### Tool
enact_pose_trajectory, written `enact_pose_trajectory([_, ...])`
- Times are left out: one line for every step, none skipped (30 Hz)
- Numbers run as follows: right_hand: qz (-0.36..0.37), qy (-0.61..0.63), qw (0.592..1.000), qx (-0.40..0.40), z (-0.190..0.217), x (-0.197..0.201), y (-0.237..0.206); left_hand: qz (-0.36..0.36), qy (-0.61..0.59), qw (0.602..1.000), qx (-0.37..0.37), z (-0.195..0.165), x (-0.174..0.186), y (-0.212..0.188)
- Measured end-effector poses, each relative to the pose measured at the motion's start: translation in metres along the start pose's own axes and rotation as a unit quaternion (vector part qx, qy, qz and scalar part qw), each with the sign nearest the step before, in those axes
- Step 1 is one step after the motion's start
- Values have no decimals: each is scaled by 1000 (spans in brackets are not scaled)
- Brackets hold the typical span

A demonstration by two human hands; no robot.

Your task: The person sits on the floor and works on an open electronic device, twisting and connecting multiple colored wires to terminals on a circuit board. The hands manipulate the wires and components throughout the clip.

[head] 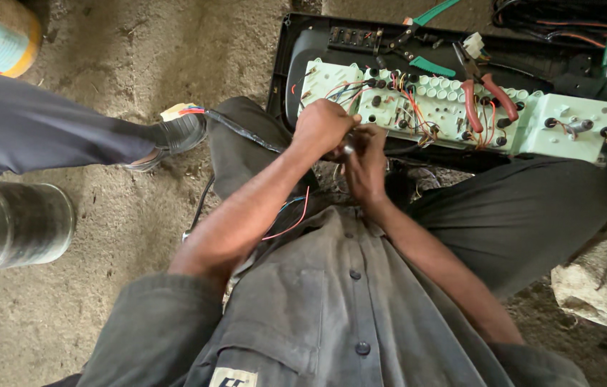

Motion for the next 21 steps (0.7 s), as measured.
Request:
enact_pose_trajectory([6, 16, 1000, -6, 2, 0, 0, -10, -19, 1000, 0, 0, 0, 0])
enact_pose_trajectory([-25, 118, 991, -57, -2, 4, 1, 4, -56, 998, 15, 1, -3, 1])
enact_pose_trajectory([-56, 218, 968, -108, -9, 6, 2, 19, -92, 995, 31, 2, -6, 1])
enact_pose_trajectory([-87, 315, 932, -157, -16, 7, 3, 33, -128, 990, 46, 3, -10, 0])
enact_pose_trajectory([-74, 328, 923, -189, -20, 6, 9, 8, -150, 988, -40, -5, -7, -2])
enact_pose_trajectory([-61, 339, 912, -221, -25, 6, 13, -15, -172, 977, -125, -12, -5, -6])
enact_pose_trajectory([-49, 350, 900, -255, -31, 6, 15, -36, -192, 959, -207, -18, -2, -13])
enact_pose_trajectory([-37, 325, 917, -229, -32, 7, 20, 31, -233, 955, -180, -14, -6, -13])
enact_pose_trajectory([-26, 300, 931, -204, -33, 7, 24, 98, -272, 945, -151, -10, -9, -13])
enact_pose_trajectory([-13, 274, 945, -180, -33, 6, 25, 164, -310, 929, -119, -5, -12, -15])
enact_pose_trajectory([-21, 280, 944, -176, -34, 6, 22, 203, -302, 920, -148, -4, -10, -18])
enact_pose_trajectory([-28, 286, 943, -169, -34, 6, 20, 240, -291, 909, -179, -6, -6, -16])
enact_pose_trajectory([-36, 292, 942, -163, -33, 6, 16, 278, -280, 895, -207, -7, -3, -15])
enact_pose_trajectory([-45, 298, 942, -151, -32, 6, 13, 226, -189, 929, -222, -8, 2, -10])
enact_pose_trajectory([-55, 303, 941, -138, -29, 6, 10, 172, -95, 952, -234, -9, 7, -4])
enact_pose_trajectory([-64, 308, 941, -124, -27, 6, 7, 114, 1, 963, -245, -11, 11, 1])
enact_pose_trajectory([-45, 297, 950, -89, -22, 4, 6, 110, 3, 961, -255, -14, 10, 3])
enact_pose_trajectory([-26, 286, 957, -53, -17, 1, 5, 105, 6, 958, -265, -17, 10, 6])
enact_pose_trajectory([-8, 273, 962, -17, -13, -1, 4, 100, 9, 956, -277, -19, 9, 7])
enact_pose_trajectory([-2, 235, 972, -9, -12, -1, 3, 91, 21, 954, -286, -22, 7, 7])
enact_pose_trajectory([5, 196, 981, -1, -11, -2, 3, 82, 33, 952, -295, -23, 5, 6])
Point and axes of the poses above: each hand's wrist, its own y-axis towards the middle knuckle, its own x-axis out of the back of the hand, z = x × y, the point moved 5 cm from there along y, towards the middle knuckle, and after that the axes turned 7 degrees about z, right-handed, at the moved point
